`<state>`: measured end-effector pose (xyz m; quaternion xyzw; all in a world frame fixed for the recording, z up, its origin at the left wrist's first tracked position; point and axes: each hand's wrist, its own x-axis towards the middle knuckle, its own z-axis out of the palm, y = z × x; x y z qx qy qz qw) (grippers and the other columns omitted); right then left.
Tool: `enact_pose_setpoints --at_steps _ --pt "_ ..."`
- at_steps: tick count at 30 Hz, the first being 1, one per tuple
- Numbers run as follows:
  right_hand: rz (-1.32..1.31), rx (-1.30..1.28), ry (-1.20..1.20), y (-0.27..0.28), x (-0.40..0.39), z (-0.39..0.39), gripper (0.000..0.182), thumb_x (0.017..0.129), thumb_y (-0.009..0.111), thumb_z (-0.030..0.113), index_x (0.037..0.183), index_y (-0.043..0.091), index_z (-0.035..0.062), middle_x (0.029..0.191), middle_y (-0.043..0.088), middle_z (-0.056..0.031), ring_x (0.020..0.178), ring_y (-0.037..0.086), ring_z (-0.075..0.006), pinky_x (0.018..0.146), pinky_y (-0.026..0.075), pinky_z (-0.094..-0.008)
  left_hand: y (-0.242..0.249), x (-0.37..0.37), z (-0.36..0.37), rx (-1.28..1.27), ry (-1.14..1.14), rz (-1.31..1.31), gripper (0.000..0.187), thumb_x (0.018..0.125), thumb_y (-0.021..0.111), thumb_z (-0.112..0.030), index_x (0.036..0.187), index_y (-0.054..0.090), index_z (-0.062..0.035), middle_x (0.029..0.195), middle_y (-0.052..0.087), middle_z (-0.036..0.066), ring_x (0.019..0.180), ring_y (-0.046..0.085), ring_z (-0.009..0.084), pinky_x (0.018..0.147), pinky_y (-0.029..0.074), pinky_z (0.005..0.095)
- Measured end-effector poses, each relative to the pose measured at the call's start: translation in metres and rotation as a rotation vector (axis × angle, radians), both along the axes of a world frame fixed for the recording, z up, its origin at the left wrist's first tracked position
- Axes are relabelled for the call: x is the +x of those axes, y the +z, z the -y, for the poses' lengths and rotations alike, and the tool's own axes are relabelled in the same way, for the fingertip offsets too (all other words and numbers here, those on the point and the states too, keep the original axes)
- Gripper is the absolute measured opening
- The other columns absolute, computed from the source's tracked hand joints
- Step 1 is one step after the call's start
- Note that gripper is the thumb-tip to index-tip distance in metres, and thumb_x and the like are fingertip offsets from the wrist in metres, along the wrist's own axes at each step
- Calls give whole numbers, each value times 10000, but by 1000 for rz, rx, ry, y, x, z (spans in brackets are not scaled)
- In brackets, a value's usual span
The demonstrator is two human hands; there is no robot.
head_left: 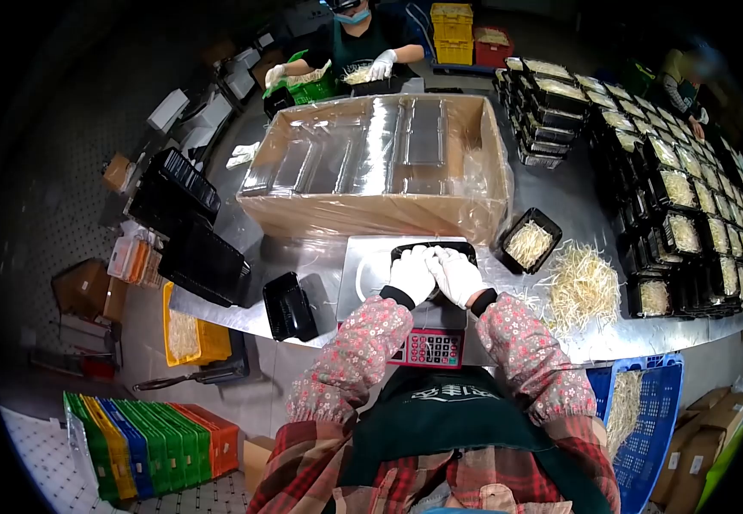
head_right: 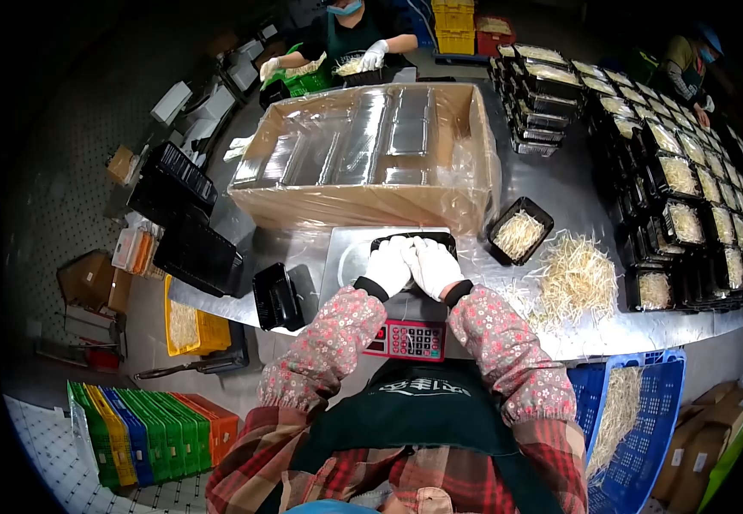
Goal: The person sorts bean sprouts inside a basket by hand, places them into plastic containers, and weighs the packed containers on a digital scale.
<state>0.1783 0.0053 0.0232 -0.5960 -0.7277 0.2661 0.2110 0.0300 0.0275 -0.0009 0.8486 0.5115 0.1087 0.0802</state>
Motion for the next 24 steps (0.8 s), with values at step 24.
enact_pose_setpoints --at_steps 24 --pt "-646 -36 179 39 94 41 197 959 608 111 1087 711 2 1028 712 -101 990 644 -183 904 500 -321 -20 -87 56 178 250 369 504 936 515 -208 1422 475 -76 1517 404 153 1421 337 366 1152 269 507"
